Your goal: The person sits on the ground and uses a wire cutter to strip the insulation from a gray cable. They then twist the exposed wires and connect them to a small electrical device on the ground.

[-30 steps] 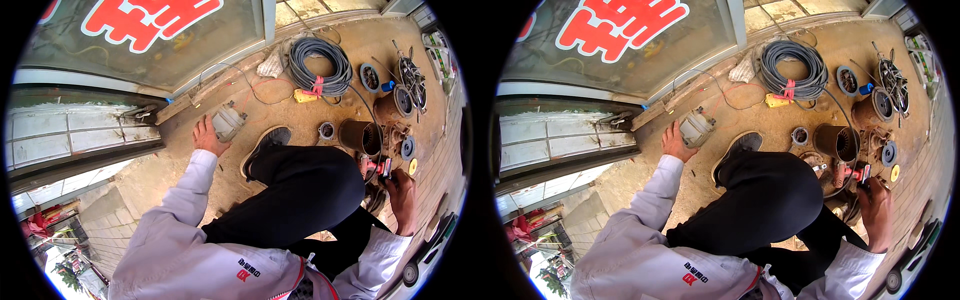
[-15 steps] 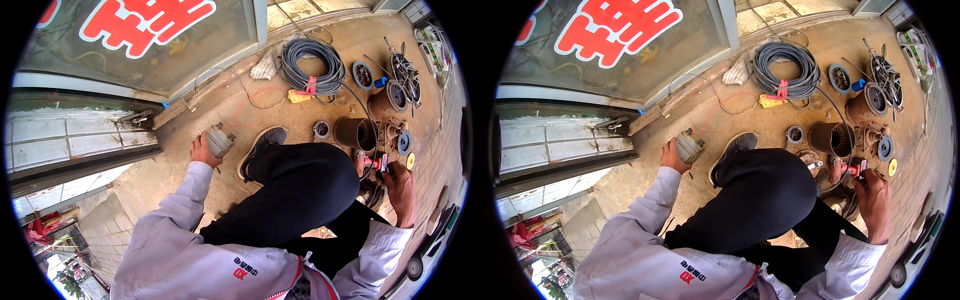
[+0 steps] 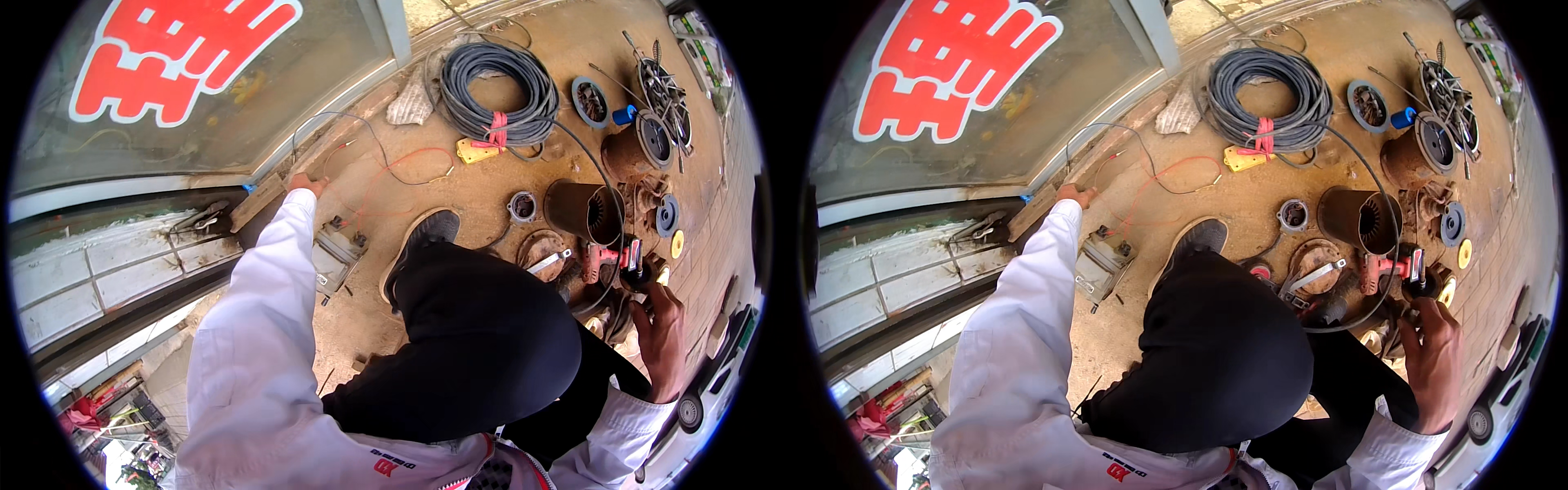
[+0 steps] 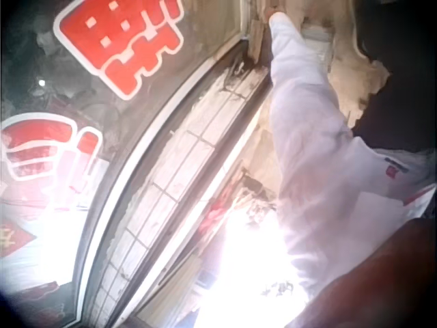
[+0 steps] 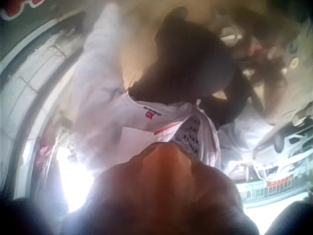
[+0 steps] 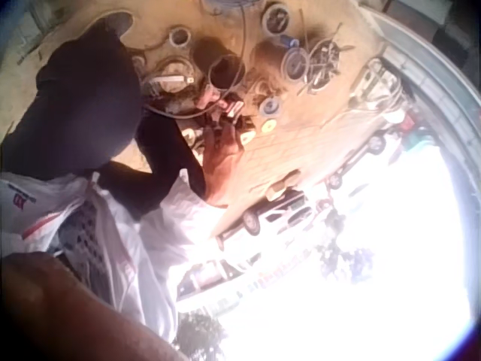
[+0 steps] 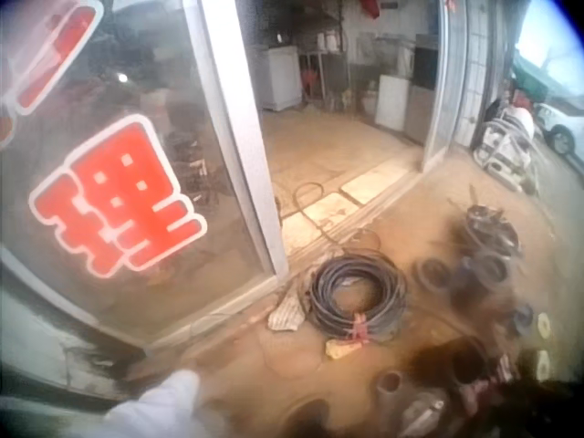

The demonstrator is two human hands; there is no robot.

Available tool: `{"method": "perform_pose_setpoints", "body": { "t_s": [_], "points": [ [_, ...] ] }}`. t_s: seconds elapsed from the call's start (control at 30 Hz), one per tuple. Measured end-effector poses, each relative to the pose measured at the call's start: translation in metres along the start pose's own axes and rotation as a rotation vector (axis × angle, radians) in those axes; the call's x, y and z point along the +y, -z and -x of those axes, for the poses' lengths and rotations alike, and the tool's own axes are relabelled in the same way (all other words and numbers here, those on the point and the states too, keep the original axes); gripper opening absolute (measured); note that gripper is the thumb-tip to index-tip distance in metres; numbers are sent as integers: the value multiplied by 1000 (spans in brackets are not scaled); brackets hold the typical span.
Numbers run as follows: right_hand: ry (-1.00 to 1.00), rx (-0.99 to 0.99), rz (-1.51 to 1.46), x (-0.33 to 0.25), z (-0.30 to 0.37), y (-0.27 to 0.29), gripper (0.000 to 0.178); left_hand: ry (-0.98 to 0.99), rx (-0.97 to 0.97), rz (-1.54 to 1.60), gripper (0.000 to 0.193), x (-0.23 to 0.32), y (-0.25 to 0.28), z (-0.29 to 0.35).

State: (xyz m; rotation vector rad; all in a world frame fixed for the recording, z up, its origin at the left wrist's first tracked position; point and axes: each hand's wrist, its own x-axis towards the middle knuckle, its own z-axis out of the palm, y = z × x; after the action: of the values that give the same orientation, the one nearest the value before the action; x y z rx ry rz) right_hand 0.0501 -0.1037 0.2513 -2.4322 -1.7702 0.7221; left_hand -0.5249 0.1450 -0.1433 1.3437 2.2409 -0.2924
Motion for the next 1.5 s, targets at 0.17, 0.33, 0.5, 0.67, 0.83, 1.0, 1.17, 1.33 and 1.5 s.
{"method": "perform_pose_setpoints", "body": {
  "t_s": [0.17, 0.33, 0.5, 0.67, 0.83, 1.0, 1.17, 1.33, 1.5],
  "points": [
    [-79, 12, -18, 0, -2, -2, 23, 100, 38, -230, 59, 26, -39, -18],
    [-152, -22, 48, -2, 1, 1, 25, 38, 107, -179, 46, 12, -41, -20],
    [-68, 49, -31, -12, 3, 8, 27, -45, 273, 559, 26, -36, 6, -39],
    [-15, 72, 7, -16, 18, 15, 25, -528, 345, 979, 12, 46, 129, 62],
    [94, 127, 55, -6, 33, 23, 20, -860, 442, 1122, 13, 129, 246, 185],
    [109, 157, 90, 11, 31, 18, 19, -1172, 266, 1096, 22, 224, 312, 295],
    [146, 189, 150, 25, 23, 17, 23, -1329, 54, 762, 27, 297, 341, 381],
    [194, 259, 136, 22, 21, 14, 21, -1432, -234, 476, 22, 338, 259, 400],
    [211, 319, 151, 25, 17, 3, 25, -1010, -918, 846, 17, 309, 116, 371]
  ]
}}
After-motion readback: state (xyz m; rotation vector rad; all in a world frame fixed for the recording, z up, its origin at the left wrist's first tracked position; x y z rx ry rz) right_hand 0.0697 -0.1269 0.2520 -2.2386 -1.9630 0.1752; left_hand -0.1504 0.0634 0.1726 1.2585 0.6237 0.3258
